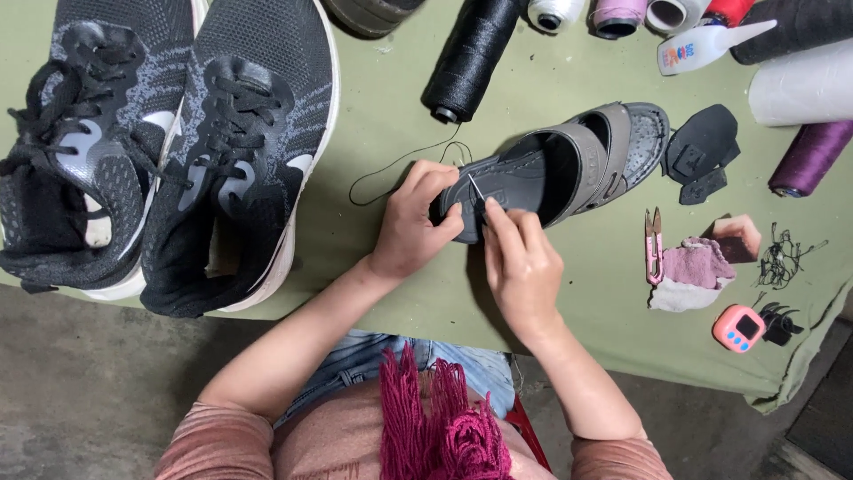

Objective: Sewing the sole of a sandal using a hand-held awl and thread at a repair bench.

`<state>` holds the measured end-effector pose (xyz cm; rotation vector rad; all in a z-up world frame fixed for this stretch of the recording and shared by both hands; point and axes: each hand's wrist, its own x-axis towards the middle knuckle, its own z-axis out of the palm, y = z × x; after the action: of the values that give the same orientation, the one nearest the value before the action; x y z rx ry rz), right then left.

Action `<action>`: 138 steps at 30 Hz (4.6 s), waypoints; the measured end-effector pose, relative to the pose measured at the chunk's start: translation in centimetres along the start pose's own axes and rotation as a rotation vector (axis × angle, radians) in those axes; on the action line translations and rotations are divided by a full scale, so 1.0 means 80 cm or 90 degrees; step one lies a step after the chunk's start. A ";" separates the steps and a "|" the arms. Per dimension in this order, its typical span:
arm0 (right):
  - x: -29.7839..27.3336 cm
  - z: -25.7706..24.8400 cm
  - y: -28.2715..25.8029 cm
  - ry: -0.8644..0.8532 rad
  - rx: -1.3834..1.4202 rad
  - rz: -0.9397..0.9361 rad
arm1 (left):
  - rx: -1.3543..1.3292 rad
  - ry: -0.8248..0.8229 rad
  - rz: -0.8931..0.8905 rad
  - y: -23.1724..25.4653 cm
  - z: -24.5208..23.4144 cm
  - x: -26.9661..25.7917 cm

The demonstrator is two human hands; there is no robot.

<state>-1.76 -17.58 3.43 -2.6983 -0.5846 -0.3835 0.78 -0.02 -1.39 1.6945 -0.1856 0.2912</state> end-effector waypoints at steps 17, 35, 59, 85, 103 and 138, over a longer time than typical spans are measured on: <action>0.011 -0.045 -0.009 -0.147 0.251 0.182 | 0.270 -0.031 0.125 0.003 -0.033 0.051; -0.002 -0.034 0.004 -0.194 0.287 0.252 | 0.253 -0.191 -0.035 0.016 -0.059 0.053; -0.048 0.026 -0.006 0.127 0.277 0.147 | 0.116 0.018 0.040 0.039 -0.014 0.049; -0.050 0.026 -0.007 0.093 0.348 0.197 | 0.360 0.008 0.206 0.013 0.024 -0.013; -0.039 0.019 0.017 0.038 0.335 0.192 | 0.311 -0.109 0.105 0.016 0.009 0.016; -0.069 0.021 0.008 0.036 0.535 0.352 | 0.311 -0.005 0.144 -0.011 0.033 0.013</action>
<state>-5.98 -19.37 -0.09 -1.9051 0.0512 -0.0347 2.21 -2.49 -2.25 2.1621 -0.3341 0.5308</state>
